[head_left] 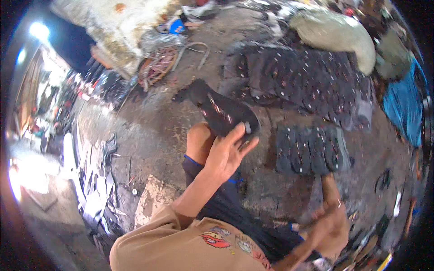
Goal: The person sits on the floor in a workshop and assembles flip-flops by hand. They pick up a flip-flop sole, attach the strap, and use a knife to trim excess material. The person repeats this process for multiple flip-flops, placing finished ones in a pile.
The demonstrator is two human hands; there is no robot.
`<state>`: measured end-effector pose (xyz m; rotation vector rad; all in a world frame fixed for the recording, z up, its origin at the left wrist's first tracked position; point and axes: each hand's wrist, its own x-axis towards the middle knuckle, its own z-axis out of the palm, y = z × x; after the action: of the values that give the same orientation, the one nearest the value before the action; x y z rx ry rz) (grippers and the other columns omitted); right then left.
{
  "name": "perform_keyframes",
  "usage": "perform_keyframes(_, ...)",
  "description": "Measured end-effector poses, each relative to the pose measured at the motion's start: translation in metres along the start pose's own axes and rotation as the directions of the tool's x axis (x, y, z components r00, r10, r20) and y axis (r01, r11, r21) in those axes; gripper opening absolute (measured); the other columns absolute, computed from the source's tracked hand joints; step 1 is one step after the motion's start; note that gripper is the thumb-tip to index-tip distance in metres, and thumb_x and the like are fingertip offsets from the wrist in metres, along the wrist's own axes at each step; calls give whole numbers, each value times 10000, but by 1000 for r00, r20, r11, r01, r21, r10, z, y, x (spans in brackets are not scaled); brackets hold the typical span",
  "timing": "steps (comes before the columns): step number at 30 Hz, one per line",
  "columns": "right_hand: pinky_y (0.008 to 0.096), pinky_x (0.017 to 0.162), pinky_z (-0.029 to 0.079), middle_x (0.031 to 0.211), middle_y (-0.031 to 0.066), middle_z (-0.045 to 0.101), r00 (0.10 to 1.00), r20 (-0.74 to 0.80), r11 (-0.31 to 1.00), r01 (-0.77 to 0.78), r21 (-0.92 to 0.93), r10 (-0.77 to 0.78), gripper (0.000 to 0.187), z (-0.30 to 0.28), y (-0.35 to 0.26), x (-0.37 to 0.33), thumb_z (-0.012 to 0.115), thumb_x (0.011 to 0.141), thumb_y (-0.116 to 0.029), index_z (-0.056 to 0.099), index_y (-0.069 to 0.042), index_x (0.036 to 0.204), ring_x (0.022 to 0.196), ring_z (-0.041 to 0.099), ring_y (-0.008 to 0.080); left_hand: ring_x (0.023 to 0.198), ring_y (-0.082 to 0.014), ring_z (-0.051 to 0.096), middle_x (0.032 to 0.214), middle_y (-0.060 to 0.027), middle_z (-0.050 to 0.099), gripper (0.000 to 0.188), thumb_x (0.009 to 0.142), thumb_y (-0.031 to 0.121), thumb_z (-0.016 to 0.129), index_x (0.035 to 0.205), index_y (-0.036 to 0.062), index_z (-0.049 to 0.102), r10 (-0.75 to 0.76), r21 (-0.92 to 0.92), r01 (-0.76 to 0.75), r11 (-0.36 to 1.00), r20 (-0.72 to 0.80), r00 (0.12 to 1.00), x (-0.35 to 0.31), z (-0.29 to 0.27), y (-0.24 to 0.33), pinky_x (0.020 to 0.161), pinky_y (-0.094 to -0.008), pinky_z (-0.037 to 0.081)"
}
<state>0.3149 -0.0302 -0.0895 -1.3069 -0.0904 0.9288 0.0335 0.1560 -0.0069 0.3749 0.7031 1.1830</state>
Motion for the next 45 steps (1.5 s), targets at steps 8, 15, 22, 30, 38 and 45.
perform_keyframes(8, 309, 470, 436, 633, 15, 523, 980, -199, 998, -24, -60, 12, 440, -13, -20, 16, 501, 1090, -491, 643, -79, 1029, 512, 510, 156, 1458, -427, 474, 1523, -305, 509, 1160, 800, 606, 855, 1560, -86, 316, -42, 842, 516, 155, -517, 855, 113, -149, -270, 1189, -506, 405)
perform_keyframes(15, 315, 415, 381, 584, -9, 375, 913, -407, 977, -104, -185, 20, 357, -44, 16, -41, 517, 1098, -466, 542, -110, 1088, 440, 379, 151, 1319, -416, 621, 1403, -298, 629, 1167, 592, 688, 930, 1361, -120, 585, -188, 895, 427, 129, -401, 897, 147, -92, -298, 1090, -475, 508)
perform_keyframes(22, 289, 574, 450, 866, 27, 612, 997, 2, 819, -60, -570, 74, 295, 1, 9, -33, 577, 1046, -154, 582, -29, 1313, 697, 543, 105, 1049, -312, 731, 1206, -210, 726, 834, 829, 484, 887, 1330, -124, 612, -302, 735, 341, 586, -192, 934, 122, -48, -243, 905, -450, 580)
perform_keyframes(30, 438, 689, 507, 807, 185, 679, 960, 225, 647, 66, -759, 166, 307, 11, 63, -24, 591, 1085, -287, 608, 20, 1083, 696, 669, 343, 1035, -312, 695, 1201, -217, 673, 840, 951, 607, 655, 1355, -119, 531, -299, 679, 557, 478, -470, 831, 125, -117, -219, 825, -467, 563)
perform_keyframes(38, 482, 664, 460, 776, 242, 624, 953, 227, 503, 98, -859, 202, 394, 10, 79, -18, 589, 1084, -349, 583, 36, 998, 700, 578, 346, 992, -315, 699, 1198, -256, 653, 1071, 894, 698, 720, 1392, -206, 435, -430, 627, 622, 468, -453, 781, 127, -92, -197, 749, -483, 564)
perform_keyframes(45, 566, 684, 455, 805, 329, 644, 927, 231, 467, 71, -882, 296, 477, 19, 76, 25, 607, 1070, -386, 624, 60, 899, 769, 632, 544, 910, -270, 680, 1139, -227, 629, 880, 920, 630, 746, 1295, -120, 479, -482, 595, 659, 460, -456, 748, 124, -96, -205, 601, -453, 522)
